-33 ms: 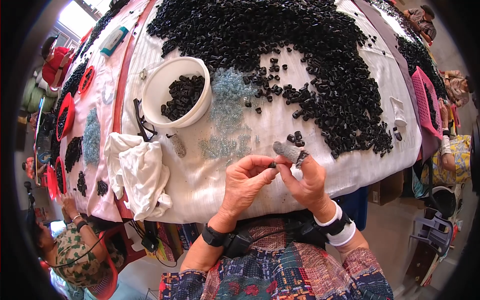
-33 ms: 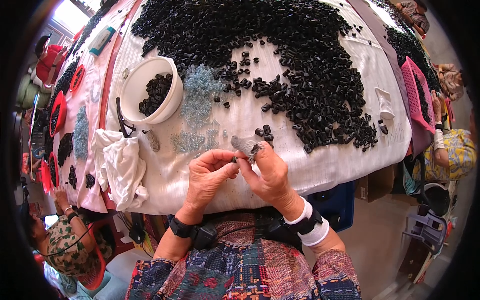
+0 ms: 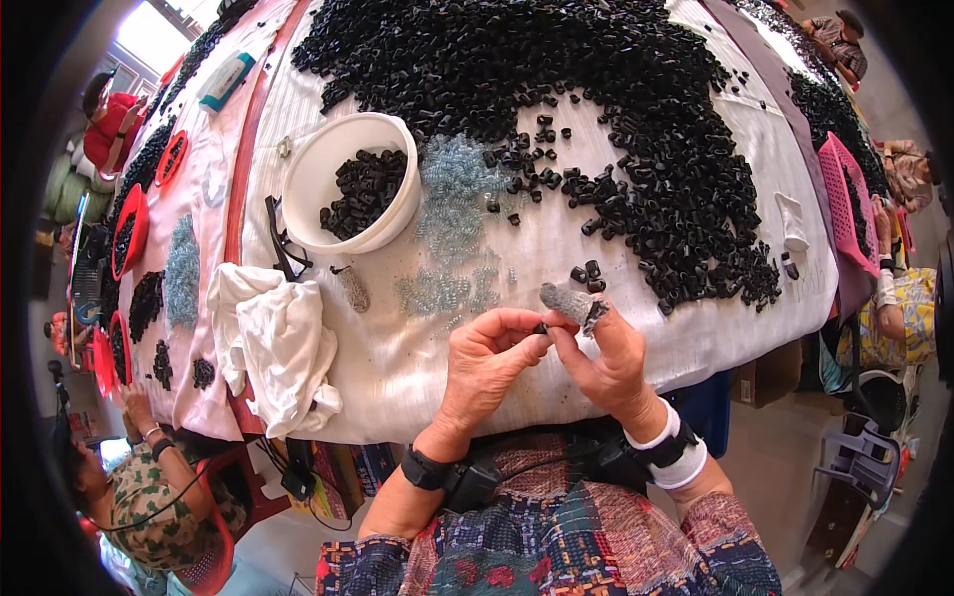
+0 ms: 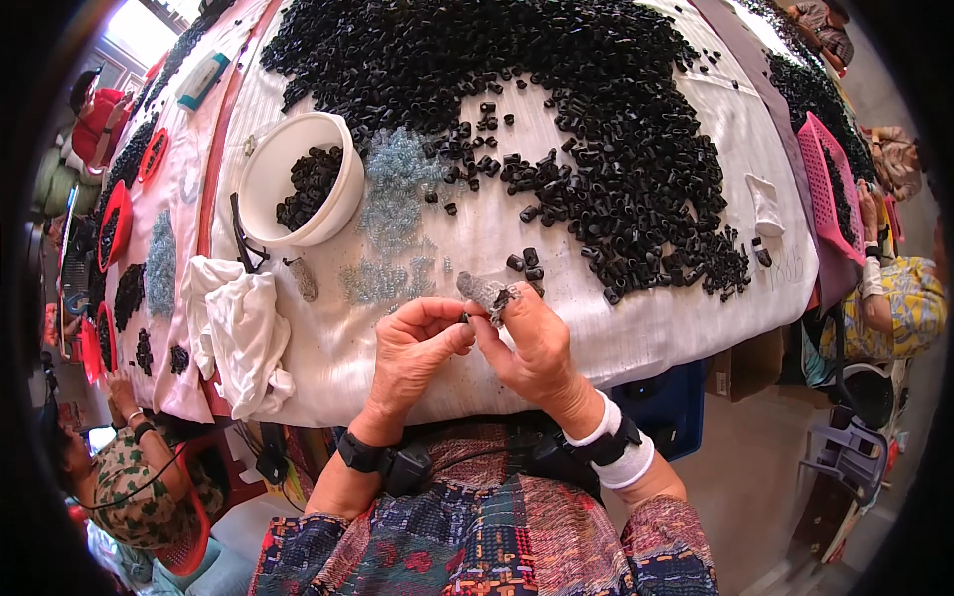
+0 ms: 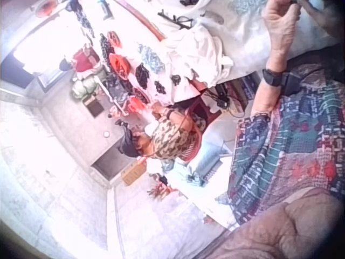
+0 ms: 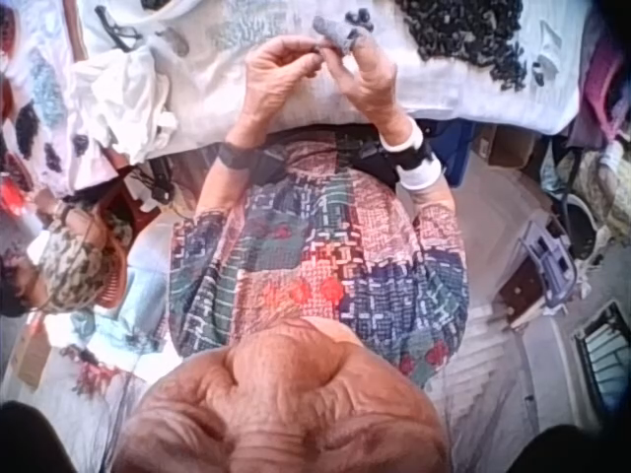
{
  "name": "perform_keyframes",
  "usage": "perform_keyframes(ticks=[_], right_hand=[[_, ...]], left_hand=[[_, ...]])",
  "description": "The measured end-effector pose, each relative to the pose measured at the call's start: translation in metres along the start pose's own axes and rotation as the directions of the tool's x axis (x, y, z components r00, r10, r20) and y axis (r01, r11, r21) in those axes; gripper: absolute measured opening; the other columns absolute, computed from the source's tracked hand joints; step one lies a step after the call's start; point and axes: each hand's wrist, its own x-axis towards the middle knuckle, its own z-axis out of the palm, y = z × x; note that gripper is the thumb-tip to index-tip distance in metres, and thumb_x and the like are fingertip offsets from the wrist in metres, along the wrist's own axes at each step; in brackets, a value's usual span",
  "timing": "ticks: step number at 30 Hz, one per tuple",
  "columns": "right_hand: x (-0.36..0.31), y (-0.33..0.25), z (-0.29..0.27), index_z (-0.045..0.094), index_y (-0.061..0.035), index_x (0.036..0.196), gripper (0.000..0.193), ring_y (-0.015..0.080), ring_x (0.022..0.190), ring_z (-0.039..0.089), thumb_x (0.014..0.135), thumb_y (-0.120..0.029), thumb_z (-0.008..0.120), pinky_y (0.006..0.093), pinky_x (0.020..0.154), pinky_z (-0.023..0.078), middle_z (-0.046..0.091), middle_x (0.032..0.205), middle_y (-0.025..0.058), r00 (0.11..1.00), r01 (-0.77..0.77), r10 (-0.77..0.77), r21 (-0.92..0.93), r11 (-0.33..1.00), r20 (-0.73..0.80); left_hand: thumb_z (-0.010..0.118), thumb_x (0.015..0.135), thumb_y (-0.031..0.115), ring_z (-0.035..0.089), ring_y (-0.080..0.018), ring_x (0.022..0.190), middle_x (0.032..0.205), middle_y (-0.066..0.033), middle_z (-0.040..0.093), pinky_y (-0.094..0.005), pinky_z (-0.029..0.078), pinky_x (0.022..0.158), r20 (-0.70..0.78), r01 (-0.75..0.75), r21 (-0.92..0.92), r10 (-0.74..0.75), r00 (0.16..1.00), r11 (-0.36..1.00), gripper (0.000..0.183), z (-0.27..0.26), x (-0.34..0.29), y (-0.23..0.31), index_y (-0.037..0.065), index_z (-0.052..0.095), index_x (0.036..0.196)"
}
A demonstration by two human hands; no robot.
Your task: Sorting and arranging small black plastic components for shoe production at a communal work table.
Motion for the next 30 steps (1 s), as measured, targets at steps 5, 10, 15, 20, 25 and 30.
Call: perform_keyframes(ticks=[5,10,15,20,25,30], right_hand=[[0.001,-0.003,0.0,0.058,0.0023,0.104,0.032,0.0214,0.075,0.064,0.074,0.011,0.062,0.0274,0.062,0.051,0.064,0.091,0.0118,0.997,-0.057,0.059,0.036,0.998,-0.051],[0.002,0.002,-0.012,0.058,0.0022,0.106,0.034,0.0209,0.077,0.065,0.074,0.011,0.062,0.0266,0.063,0.051,0.064,0.092,0.0127,0.992,-0.058,0.056,-0.013,0.998,-0.109],[0.008,0.026,-0.034,0.057,0.0015,0.107,0.03,0.0136,0.068,0.061,0.078,0.01,0.057,0.0231,0.058,0.047,0.067,0.084,0.0081,0.918,-0.214,0.178,-0.065,0.975,-0.355],[0.01,0.033,-0.045,0.058,-0.0001,0.105,0.031,0.0151,0.065,0.06,0.076,0.011,0.057,0.0247,0.055,0.048,0.065,0.086,0.0092,0.955,-0.262,0.225,-0.192,0.946,-0.195],[0.013,0.036,-0.042,0.058,0.0025,0.104,0.031,0.0234,0.074,0.061,0.075,0.013,0.054,0.0298,0.061,0.051,0.063,0.088,0.0124,0.95,-0.28,0.235,-0.236,0.931,-0.204],[0.051,0.052,-0.038,0.056,0.0039,0.105,0.03,0.0319,0.091,0.056,0.074,0.006,0.054,0.0361,0.081,0.046,0.06,0.095,0.0176,0.999,-0.037,0.034,-0.441,0.897,-0.014]], left_hand=[[0.068,0.081,0.002,0.06,-0.0066,0.077,0.089,-0.0039,0.066,-0.0191,0.049,0.066,-0.02,0.009,0.013,-0.009,1.0,1.0,0.022,-0.001,-0.001,0.0,-0.002,0.062,0.101],[0.068,0.08,0.0,0.061,-0.0071,0.075,0.087,-0.0037,0.065,-0.0193,0.05,0.065,-0.026,0.033,-0.004,-0.033,0.999,0.999,0.022,-0.001,0.001,-0.001,-0.002,0.062,0.101],[0.066,0.081,0.001,0.062,-0.01,0.071,0.089,-0.0072,0.067,-0.0225,0.051,0.064,-0.036,0.05,-0.003,-0.05,0.998,0.999,0.017,-0.005,-0.002,0.002,-0.001,0.062,0.097],[0.067,0.081,0.001,0.062,-0.008,0.073,0.086,-0.0034,0.065,-0.0203,0.052,0.065,-0.027,0.069,-0.03,-0.07,0.997,0.997,0.017,-0.005,-0.001,0.0,-0.001,0.063,0.098],[0.067,0.081,0.003,0.062,-0.0079,0.073,0.086,-0.0031,0.066,-0.0207,0.052,0.066,-0.025,0.085,-0.008,-0.086,0.996,0.996,0.017,-0.006,-0.001,-0.001,0.0,0.063,0.098],[0.066,0.081,0.002,0.062,-0.0101,0.071,0.089,-0.0063,0.067,-0.0229,0.051,0.065,-0.026,0.087,0.021,-0.087,0.996,0.996,0.016,-0.006,0.001,-0.001,0.0,0.062,0.097]])
